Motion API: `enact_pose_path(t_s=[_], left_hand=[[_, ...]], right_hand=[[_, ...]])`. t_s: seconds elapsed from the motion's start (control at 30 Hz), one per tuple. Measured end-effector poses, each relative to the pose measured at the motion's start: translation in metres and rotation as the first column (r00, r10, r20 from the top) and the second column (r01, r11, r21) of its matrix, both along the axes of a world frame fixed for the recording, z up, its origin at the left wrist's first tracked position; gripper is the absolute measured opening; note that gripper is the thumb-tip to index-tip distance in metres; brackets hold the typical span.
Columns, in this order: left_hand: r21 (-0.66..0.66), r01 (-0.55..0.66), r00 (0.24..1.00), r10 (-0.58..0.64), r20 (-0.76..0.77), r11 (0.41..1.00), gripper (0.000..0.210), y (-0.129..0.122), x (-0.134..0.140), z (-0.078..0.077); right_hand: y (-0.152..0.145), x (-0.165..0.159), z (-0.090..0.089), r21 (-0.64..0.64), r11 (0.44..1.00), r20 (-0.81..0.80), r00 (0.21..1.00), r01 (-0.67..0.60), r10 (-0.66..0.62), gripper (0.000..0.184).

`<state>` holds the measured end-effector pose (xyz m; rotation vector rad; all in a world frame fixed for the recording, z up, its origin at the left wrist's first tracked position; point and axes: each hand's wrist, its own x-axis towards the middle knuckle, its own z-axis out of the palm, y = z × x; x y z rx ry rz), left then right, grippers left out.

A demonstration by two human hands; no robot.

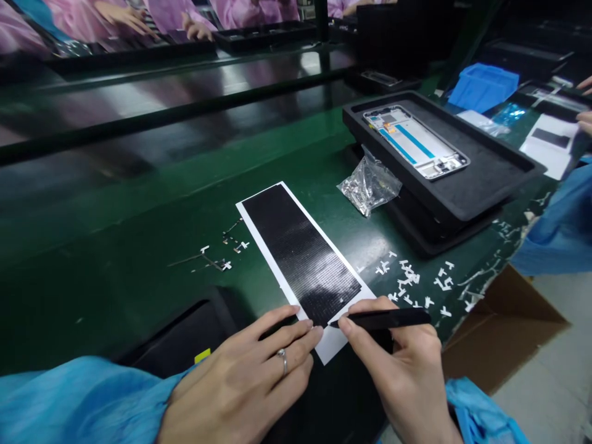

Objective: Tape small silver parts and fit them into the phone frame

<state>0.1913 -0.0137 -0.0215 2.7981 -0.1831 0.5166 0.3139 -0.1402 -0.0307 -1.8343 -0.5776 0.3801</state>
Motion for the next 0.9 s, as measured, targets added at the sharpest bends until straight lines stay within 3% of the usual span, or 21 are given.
enact_pose_path(t_s=[0.47, 0.6, 0.67, 0.73, 0.8, 0.83, 0.9], left_hand=[[0.025, 0.000, 1.000, 0.000, -0.004, 1.000, 0.047, -0.003, 0.000, 0.001], [0.024, 0.007, 1.000, -0.008, 0.018, 1.000, 0.047, -0.004, -0.001, -0.007], [-0.025, -0.025, 0.997, 0.027, 0.073, 0.999, 0.049, -0.005, 0.000, -0.013], [-0.158, -0.106, 0.981, 0.129, 0.142, 0.982, 0.049, -0.007, 0.002, -0.015], [-0.359, -0.206, 0.961, 0.258, 0.103, 0.910, 0.041, -0.007, 0.006, -0.009], [-0.460, -0.264, 0.955, 0.296, -0.003, 0.847, 0.034, -0.006, 0.009, -0.003], [-0.639, -0.419, 0.906, 0.252, -0.339, 0.645, 0.021, -0.002, 0.016, 0.012]], right_hand=[[0.003, -0.005, 0.004, 0.002, 0.998, -0.152, 0.987, 0.060, -0.059, 0.008], [-0.003, 0.000, -0.003, 0.049, 0.998, -0.216, 0.976, 0.043, -0.032, 0.010], [-0.006, 0.005, -0.008, 0.097, 0.995, -0.229, 0.973, 0.033, -0.010, 0.011], [-0.009, 0.008, -0.012, 0.169, 0.986, -0.233, 0.972, 0.015, 0.025, 0.009], [-0.010, 0.009, -0.014, 0.223, 0.975, -0.269, 0.962, 0.009, 0.053, 0.008], [-0.009, 0.009, -0.014, 0.238, 0.971, -0.294, 0.955, 0.029, 0.044, 0.009], [-0.008, 0.008, -0.012, 0.265, 0.959, -0.324, 0.946, 0.095, -0.004, 0.011]])
